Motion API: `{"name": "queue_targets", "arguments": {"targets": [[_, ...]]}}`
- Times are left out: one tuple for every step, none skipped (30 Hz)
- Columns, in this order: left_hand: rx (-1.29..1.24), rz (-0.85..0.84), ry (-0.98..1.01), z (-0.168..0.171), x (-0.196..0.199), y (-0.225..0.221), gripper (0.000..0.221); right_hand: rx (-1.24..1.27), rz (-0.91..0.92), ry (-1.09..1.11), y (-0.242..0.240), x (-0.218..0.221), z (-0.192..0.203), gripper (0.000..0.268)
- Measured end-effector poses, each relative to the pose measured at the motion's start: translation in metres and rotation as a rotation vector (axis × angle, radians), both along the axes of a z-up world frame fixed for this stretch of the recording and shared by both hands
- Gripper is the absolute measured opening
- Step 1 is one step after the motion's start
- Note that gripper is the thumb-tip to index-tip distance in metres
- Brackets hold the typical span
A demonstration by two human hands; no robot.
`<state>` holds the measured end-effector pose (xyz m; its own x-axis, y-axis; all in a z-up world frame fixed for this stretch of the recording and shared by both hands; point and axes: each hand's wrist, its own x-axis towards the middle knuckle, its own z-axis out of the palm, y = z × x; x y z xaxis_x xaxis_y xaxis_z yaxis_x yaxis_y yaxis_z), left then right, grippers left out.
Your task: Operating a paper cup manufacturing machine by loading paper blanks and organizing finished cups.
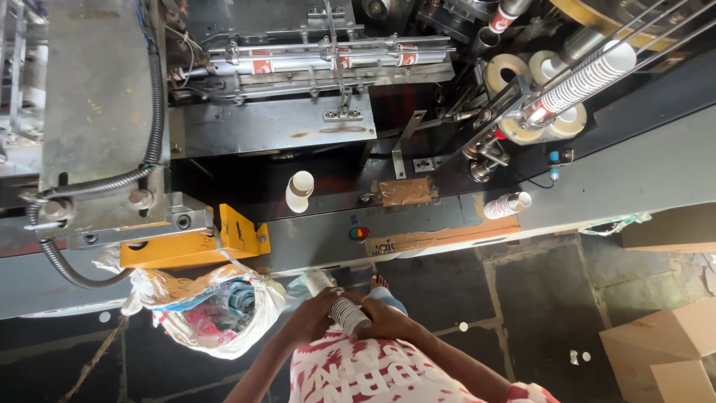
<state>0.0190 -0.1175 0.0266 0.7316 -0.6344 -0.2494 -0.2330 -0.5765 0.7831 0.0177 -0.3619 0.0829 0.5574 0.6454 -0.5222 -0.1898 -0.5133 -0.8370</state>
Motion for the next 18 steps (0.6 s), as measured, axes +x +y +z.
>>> {"name": "queue_targets", "arguments": {"targets": [[-0.002, -0.001, 0.001, 0.024, 0.003, -0.013, 0.065, -0.002, -0.001, 0.001, 0.000, 0.001, -0.022, 0.084], [-0.099, 0.032, 0.134, 0.048, 0.002, -0.024, 0.065, -0.093, -0.220, -0.086, 0.002, -0.004, -0.045, 0.076], [-0.195, 0.065, 0.267, 0.073, 0.001, -0.036, 0.066, -0.185, -0.437, -0.174, 0.003, -0.009, -0.066, 0.069], [-0.199, 0.061, 0.258, 0.073, 0.003, -0.041, 0.066, -0.188, -0.441, -0.185, -0.002, 0.000, -0.093, 0.069], [-0.252, 0.126, 0.271, 0.073, 0.004, -0.047, 0.069, -0.077, -0.485, -0.428, -0.007, 0.010, -0.119, 0.058], [-0.306, 0.192, 0.288, 0.075, 0.005, -0.054, 0.073, 0.037, -0.516, -0.665, -0.014, 0.018, -0.144, 0.050], [-0.312, 0.187, 0.283, 0.077, 0.010, -0.057, 0.073, 0.031, -0.518, -0.672, -0.020, 0.029, -0.140, 0.050], [-0.229, 0.147, 0.359, 0.080, 0.013, -0.062, 0.082, 0.015, -0.452, -0.722, -0.026, 0.039, -0.135, 0.050], [-0.146, 0.104, 0.432, 0.083, 0.016, -0.067, 0.092, 0.000, -0.386, -0.772, -0.032, 0.048, -0.131, 0.051], [-0.148, 0.112, 0.430, 0.068, 0.021, -0.067, 0.092, 0.003, -0.379, -0.772, -0.029, 0.048, -0.105, 0.051], [-0.360, 0.287, 0.307, 0.053, 0.027, -0.068, 0.063, 0.027, -0.408, -0.557, -0.027, 0.049, -0.079, 0.051], [-0.571, 0.457, 0.166, 0.037, 0.038, -0.068, 0.042, 0.050, -0.436, -0.352, -0.024, 0.054, -0.053, 0.053], [-0.573, 0.461, 0.154, 0.031, 0.043, -0.069, 0.042, 0.054, -0.429, -0.362, -0.026, 0.057, -0.053, 0.053], [-0.527, 0.419, -0.019, 0.024, 0.045, -0.070, 0.034, 0.160, -0.322, -0.094, -0.028, 0.055, -0.053, 0.044], [-0.477, 0.376, -0.191, 0.017, 0.048, -0.071, 0.028, 0.260, -0.212, 0.174, -0.031, 0.053, -0.053, 0.035], [-0.483, 0.382, -0.185, 0.039, 0.054, -0.079, 0.028, 0.251, -0.210, 0.179, -0.040, 0.043, -0.083, 0.035], [-0.429, 0.397, -0.099, 0.061, 0.061, -0.088, 0.025, 0.081, -0.092, 0.049, -0.049, 0.033, -0.114, 0.016], [-0.367, 0.409, -0.019, 0.084, 0.070, -0.092, 0.024, -0.082, 0.029, -0.085, -0.053, 0.026, -0.145, 0.014]]}}
